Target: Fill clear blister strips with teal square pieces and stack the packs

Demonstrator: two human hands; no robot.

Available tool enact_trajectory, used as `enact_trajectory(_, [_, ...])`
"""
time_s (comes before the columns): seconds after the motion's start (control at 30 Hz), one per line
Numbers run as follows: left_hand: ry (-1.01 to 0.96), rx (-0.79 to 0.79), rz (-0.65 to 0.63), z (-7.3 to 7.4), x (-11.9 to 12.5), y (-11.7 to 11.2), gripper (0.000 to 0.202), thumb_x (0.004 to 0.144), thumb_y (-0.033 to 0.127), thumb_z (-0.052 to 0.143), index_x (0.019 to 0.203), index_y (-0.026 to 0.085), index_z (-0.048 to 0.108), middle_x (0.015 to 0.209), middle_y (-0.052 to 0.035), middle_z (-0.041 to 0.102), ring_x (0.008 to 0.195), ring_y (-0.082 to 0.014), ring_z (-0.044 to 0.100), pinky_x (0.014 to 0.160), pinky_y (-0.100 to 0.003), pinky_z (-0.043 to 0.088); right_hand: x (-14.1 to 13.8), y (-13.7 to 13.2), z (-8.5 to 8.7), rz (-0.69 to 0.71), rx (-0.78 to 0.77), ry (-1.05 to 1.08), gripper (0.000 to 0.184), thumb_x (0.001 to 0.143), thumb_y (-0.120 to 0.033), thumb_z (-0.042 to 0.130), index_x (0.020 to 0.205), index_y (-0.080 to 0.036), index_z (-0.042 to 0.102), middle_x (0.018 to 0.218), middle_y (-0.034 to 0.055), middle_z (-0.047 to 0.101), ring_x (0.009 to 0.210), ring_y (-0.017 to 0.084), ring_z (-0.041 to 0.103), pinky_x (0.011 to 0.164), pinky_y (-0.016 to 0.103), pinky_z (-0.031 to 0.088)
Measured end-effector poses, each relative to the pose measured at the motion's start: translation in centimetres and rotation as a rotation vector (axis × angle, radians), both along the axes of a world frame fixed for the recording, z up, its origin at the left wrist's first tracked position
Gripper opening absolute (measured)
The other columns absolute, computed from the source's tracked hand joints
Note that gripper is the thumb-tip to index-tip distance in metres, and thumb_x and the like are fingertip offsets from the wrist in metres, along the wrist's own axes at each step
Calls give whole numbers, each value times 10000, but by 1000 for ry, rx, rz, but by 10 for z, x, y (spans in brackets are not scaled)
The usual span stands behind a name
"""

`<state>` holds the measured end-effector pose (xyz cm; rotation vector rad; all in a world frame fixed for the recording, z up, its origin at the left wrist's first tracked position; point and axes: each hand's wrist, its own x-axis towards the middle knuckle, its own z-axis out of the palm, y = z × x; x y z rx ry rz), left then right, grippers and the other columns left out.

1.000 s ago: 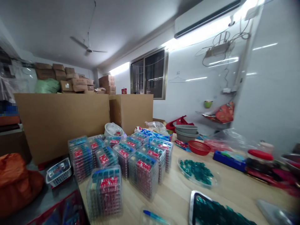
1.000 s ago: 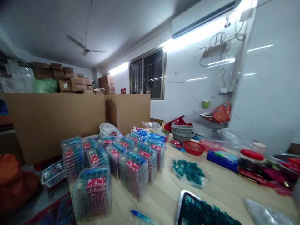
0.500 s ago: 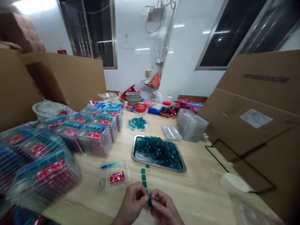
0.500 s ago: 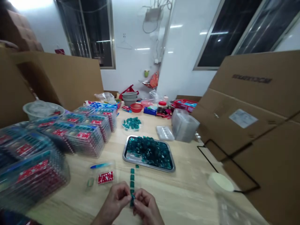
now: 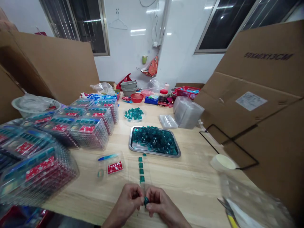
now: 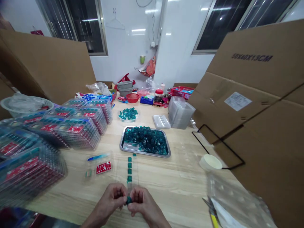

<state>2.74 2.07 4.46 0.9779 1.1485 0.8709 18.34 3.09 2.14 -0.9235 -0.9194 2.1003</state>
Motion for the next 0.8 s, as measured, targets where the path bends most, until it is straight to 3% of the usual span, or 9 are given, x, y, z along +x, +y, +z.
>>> enact_trajectory(0.2, [-288,-105,79,-7,1,-1,196,522,198,719,629,118,575,494,6,563,440,-90,494,424,-194,359,-2,2,2,-98,12,23,339,471,-233,844,654,-133,577,571,-13,593,500,83,505,435,167,404])
enact_trajectory(0.4, [-278,-92,162,-14,2,4,199,522,164,666,671,131,538,511,31,558,414,-76,483,386,-169,324,3,10,-1,-80,86,-33,326,572,-297,795,763,-138,583,597,-7,606,488,88,514,435,181,409])
enact_trajectory(0.6, [113,40,157,-26,5,24,113,567,123,522,669,161,488,503,59,489,432,-90,465,401,-186,341,1,30,-8,-30,257,-260,226,614,-286,680,705,-170,508,535,-41,549,455,93,484,460,210,397])
enact_trajectory(0.7, [410,174,109,-28,8,29,142,601,46,449,663,160,506,560,34,505,526,-102,494,501,-204,359,-2,36,-7,-57,471,-531,66,621,-178,538,635,-183,474,527,-51,485,488,100,450,474,210,345])
enact_trajectory(0.8, [663,279,77,-26,11,28,192,639,5,422,675,163,524,630,6,550,626,-124,520,609,-233,360,-5,36,-4,-30,682,-839,83,622,-105,456,619,-179,491,564,-23,511,552,124,473,534,225,338])
